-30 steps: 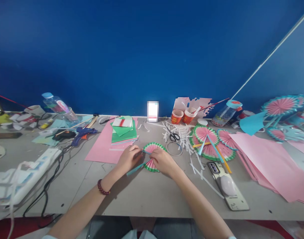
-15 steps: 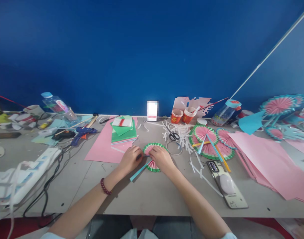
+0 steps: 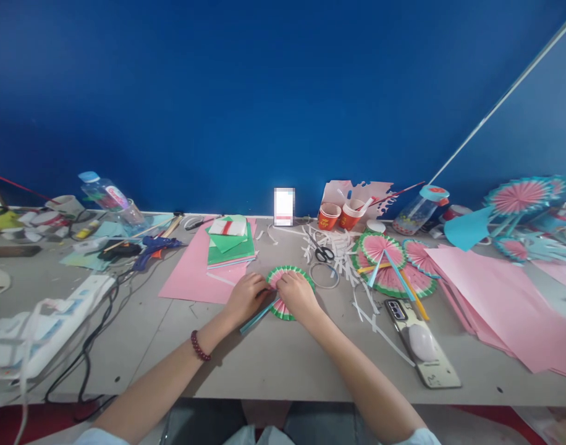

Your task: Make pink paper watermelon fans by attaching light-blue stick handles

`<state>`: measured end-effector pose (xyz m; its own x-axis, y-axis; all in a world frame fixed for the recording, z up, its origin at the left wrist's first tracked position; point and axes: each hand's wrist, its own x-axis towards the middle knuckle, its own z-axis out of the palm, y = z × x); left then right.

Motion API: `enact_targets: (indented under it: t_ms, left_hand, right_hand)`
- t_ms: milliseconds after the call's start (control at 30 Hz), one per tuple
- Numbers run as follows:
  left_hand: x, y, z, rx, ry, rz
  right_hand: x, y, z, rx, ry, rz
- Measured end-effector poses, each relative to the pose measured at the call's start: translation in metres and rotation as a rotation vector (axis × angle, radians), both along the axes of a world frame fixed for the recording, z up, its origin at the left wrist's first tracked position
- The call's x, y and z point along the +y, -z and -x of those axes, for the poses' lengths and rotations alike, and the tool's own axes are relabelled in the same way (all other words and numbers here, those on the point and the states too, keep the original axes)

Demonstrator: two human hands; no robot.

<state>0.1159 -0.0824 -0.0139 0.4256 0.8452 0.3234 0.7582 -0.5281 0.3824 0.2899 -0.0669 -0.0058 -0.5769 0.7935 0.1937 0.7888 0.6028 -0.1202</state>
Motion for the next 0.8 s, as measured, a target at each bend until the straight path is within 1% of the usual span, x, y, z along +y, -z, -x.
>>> enact_targets:
  t_ms: [167,300,433,567,667,800]
  left_hand:
    - [-0.001,-0.001,-0.002,-0.009,-0.017,0.013]
    - [-0.003,-0.002,-0.003,0.020,-0.040,0.011]
    - [-0.005,-0.002,-0.003,0.038,-0.048,-0.023]
    - [-0.006,-0.001,-0.004,0.018,-0.034,-0.033]
    - [-0.006,-0.001,-0.005,-0.014,-0.037,-0.009]
    - [-0.009,-0.004,-0.005,-0.080,-0.045,0.017]
  right_hand:
    - [0.000,-0.001,0.002,0.060,0.023,0.081]
    - [-0.001,0.000,0.000,0.086,0.023,0.091]
    - [-0.003,-0.003,-0.005,0.132,0.053,0.109]
    - [-0.002,-0.005,-0.007,0.069,0.061,0.105]
    - [-0.001,0.000,-0.006,0.002,0.055,0.065]
    - [0.003,0.008,-0.008,0.018,0.048,0.040]
